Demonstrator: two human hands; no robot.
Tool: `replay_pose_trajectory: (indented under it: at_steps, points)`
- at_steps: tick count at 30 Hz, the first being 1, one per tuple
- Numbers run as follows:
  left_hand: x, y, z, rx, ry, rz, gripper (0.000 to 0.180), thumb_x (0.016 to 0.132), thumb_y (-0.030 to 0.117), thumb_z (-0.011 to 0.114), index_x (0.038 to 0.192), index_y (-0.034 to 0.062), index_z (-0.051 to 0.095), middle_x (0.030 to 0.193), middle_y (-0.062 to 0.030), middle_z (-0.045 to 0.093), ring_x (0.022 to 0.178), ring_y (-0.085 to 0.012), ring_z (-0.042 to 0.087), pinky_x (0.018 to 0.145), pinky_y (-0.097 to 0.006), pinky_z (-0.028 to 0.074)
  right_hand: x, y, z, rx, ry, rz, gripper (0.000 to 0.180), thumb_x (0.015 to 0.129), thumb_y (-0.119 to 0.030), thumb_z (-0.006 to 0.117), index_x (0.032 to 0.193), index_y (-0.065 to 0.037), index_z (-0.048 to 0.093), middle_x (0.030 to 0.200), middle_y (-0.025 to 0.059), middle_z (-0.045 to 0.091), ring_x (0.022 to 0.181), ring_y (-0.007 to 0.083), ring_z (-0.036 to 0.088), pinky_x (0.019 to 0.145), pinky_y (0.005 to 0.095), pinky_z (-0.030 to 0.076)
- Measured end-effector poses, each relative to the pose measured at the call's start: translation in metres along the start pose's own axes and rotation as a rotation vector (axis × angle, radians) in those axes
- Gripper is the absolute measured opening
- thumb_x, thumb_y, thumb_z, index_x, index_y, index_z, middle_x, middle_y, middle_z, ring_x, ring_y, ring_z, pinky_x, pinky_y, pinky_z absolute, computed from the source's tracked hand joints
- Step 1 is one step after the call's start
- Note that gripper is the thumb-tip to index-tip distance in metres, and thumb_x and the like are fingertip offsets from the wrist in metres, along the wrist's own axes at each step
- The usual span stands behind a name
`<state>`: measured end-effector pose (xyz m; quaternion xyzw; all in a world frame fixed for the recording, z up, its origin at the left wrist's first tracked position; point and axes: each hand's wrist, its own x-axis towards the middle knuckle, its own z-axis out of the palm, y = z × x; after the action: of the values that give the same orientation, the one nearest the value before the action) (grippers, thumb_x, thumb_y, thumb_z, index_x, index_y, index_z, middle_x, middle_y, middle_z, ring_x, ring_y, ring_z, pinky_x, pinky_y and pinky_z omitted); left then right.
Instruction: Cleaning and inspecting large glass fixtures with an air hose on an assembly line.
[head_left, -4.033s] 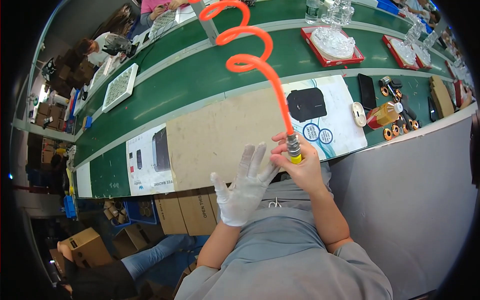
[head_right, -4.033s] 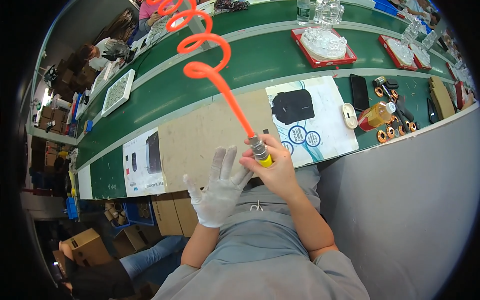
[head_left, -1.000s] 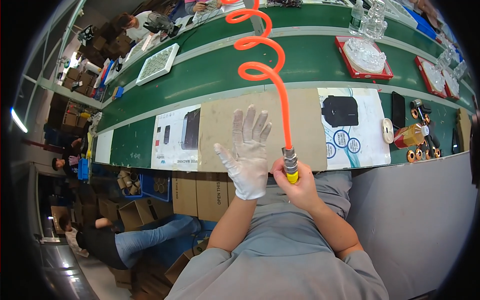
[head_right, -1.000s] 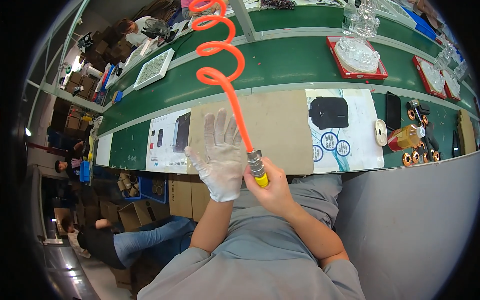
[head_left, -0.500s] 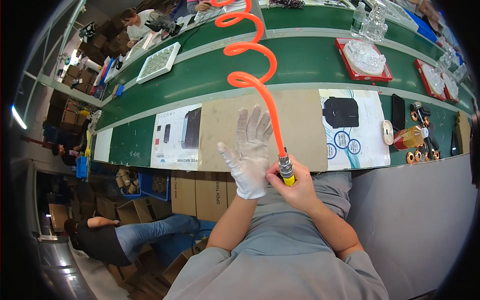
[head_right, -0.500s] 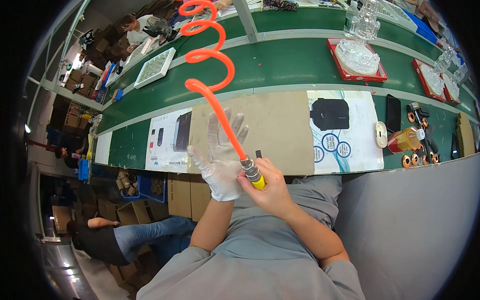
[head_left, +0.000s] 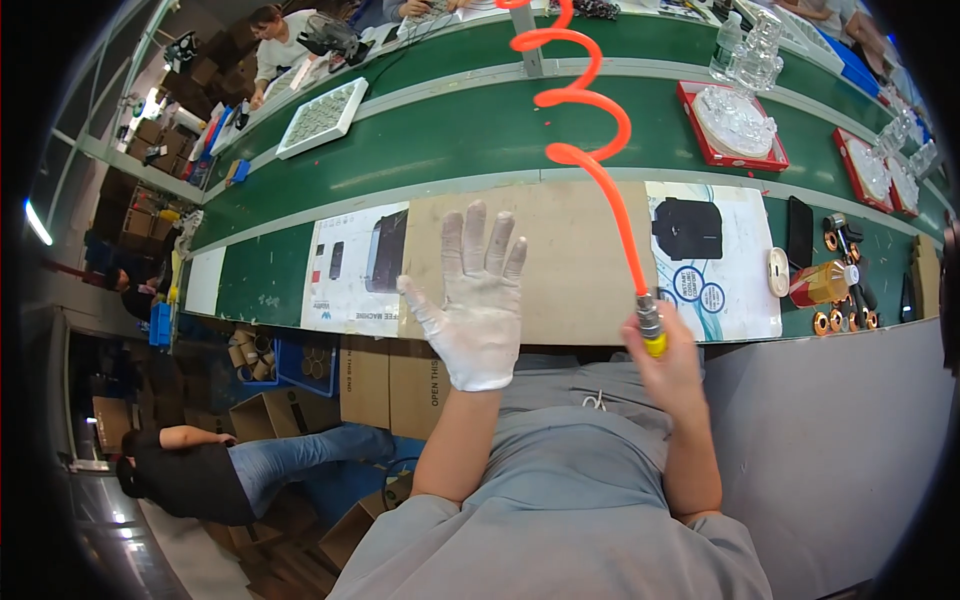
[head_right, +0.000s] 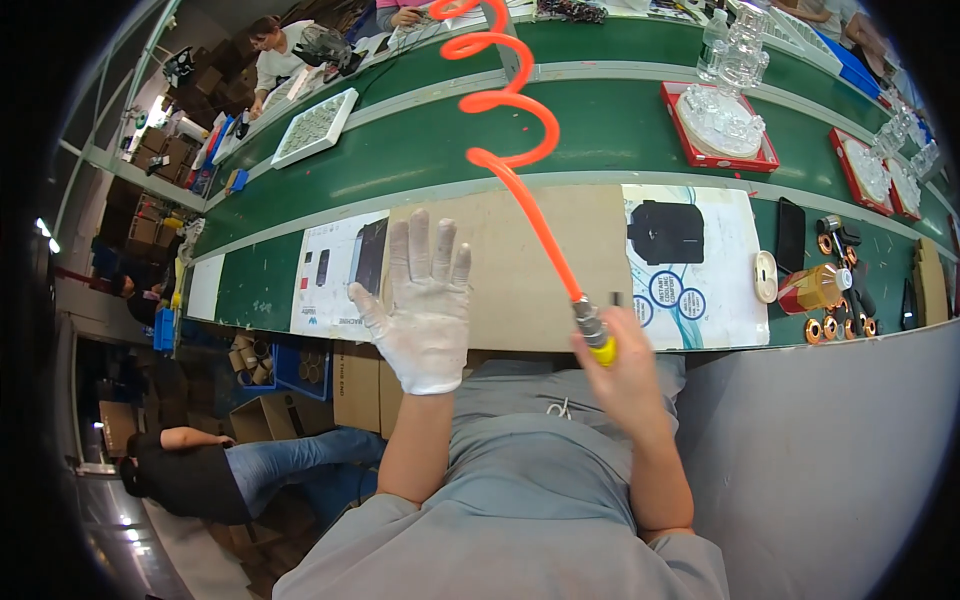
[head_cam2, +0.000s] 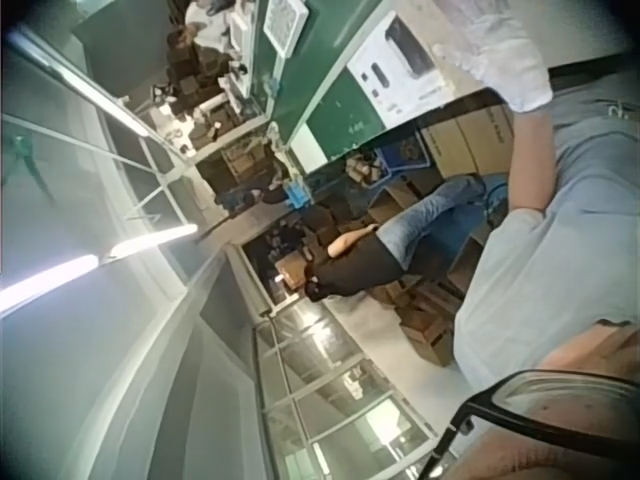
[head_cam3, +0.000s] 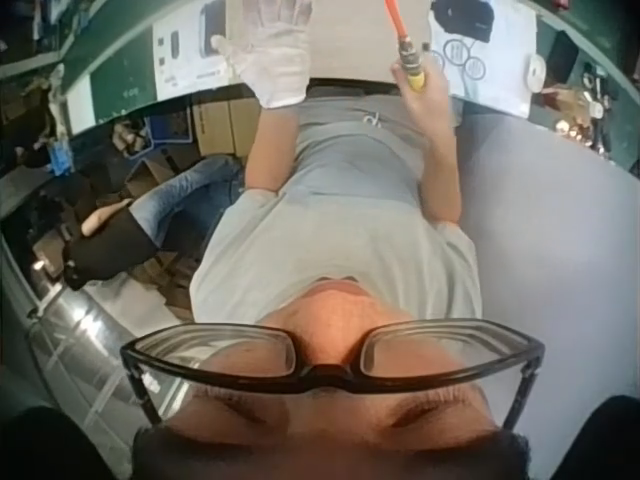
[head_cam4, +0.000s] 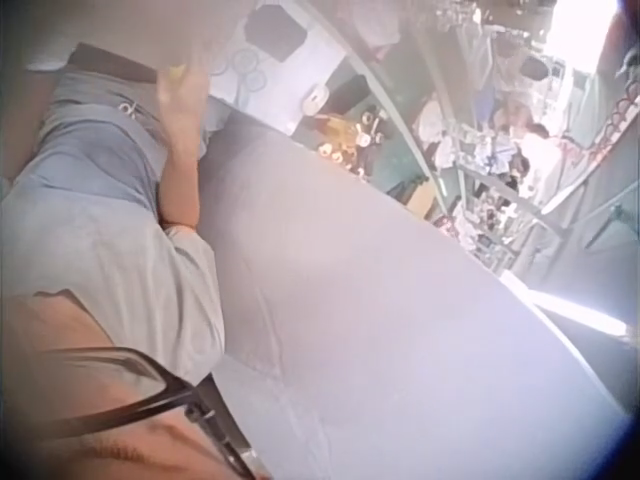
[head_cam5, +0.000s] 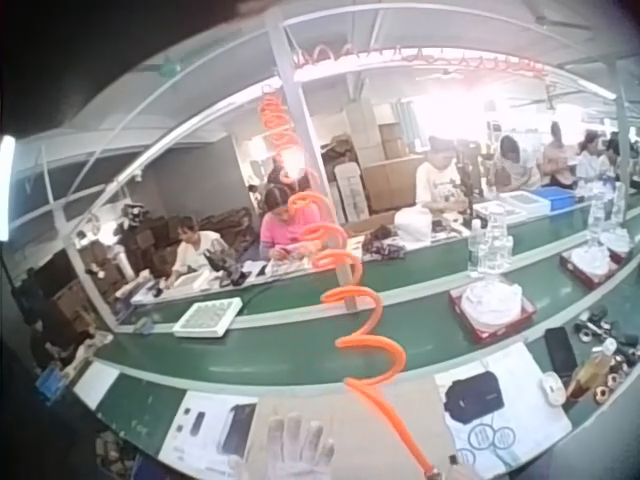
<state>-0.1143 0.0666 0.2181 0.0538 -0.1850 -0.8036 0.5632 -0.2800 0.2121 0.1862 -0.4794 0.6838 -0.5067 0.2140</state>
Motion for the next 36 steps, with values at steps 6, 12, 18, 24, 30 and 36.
replay_pose_trajectory:
  at_steps: [6, 12, 18, 24, 30, 36]
  points:
    - [-0.003, -0.012, 0.010, -0.094, 0.017, -0.091, 0.080, 0.092, 0.069, 0.040, 0.148, 0.0130, 0.037, 0.154, -0.0096, 0.036, 0.140, -0.0331, 0.035, 0.115, -0.046, 0.031, -0.045, 0.020, -0.077, -0.413, 0.055, 0.134, 0.021, 0.084, -0.006, 0.071, 0.085, 0.002, 0.051, 0.078, 0.0130, 0.051, 0.070, 0.0284, 0.045, 0.065, 0.0392, 0.038]
    - [-0.001, -0.029, 0.012, -0.154, -0.002, -0.201, 0.078, 0.093, 0.066, 0.041, 0.148, 0.0116, 0.037, 0.154, -0.0100, 0.035, 0.140, -0.0320, 0.034, 0.116, -0.048, 0.029, -0.065, 0.021, -0.073, -0.168, 0.162, 0.128, 0.017, 0.083, -0.005, 0.071, 0.087, 0.001, 0.055, 0.077, 0.0105, 0.054, 0.074, 0.0270, 0.053, 0.068, 0.0357, 0.043]
    - [-0.009, -0.053, 0.024, -0.139, 0.012, -0.255, 0.079, 0.093, 0.067, 0.039, 0.150, 0.0129, 0.034, 0.156, -0.0110, 0.031, 0.141, -0.0339, 0.033, 0.117, -0.048, 0.027, -0.050, -0.010, -0.039, -0.062, -0.188, 0.045, 0.026, 0.077, -0.010, 0.079, 0.091, -0.003, 0.059, 0.080, 0.0111, 0.054, 0.079, 0.0270, 0.053, 0.067, 0.0360, 0.044]
    - [-0.014, -0.071, 0.033, -0.069, -0.075, -0.236, 0.078, 0.094, 0.068, 0.035, 0.152, 0.0155, 0.030, 0.156, -0.0132, 0.030, 0.139, -0.0373, 0.034, 0.115, -0.048, 0.028, -0.034, -0.035, 0.010, -0.021, -0.325, -0.166, 0.030, 0.075, -0.020, 0.080, 0.093, -0.006, 0.060, 0.085, 0.0090, 0.058, 0.079, 0.0314, 0.053, 0.067, 0.0410, 0.047]
    - [-0.004, -0.075, 0.042, 0.129, -0.186, -0.089, 0.083, 0.092, 0.071, 0.035, 0.153, 0.0159, 0.026, 0.156, -0.0170, 0.029, 0.137, -0.0403, 0.037, 0.112, -0.049, 0.032, -0.039, -0.031, 0.017, -0.035, -0.125, -0.220, 0.029, 0.066, -0.004, 0.073, 0.091, -0.008, 0.058, 0.086, 0.0083, 0.058, 0.081, 0.0337, 0.052, 0.067, 0.0404, 0.048]
    - [0.020, -0.073, 0.077, 0.172, -0.145, 0.015, 0.092, 0.086, 0.078, 0.039, 0.153, 0.0156, 0.026, 0.156, -0.0156, 0.030, 0.137, -0.0391, 0.037, 0.112, -0.050, 0.031, -0.045, -0.031, 0.027, -0.147, -0.273, -0.393, 0.023, 0.071, -0.008, 0.069, 0.084, -0.005, 0.050, 0.080, 0.0076, 0.049, 0.079, 0.0295, 0.047, 0.066, 0.0375, 0.044]
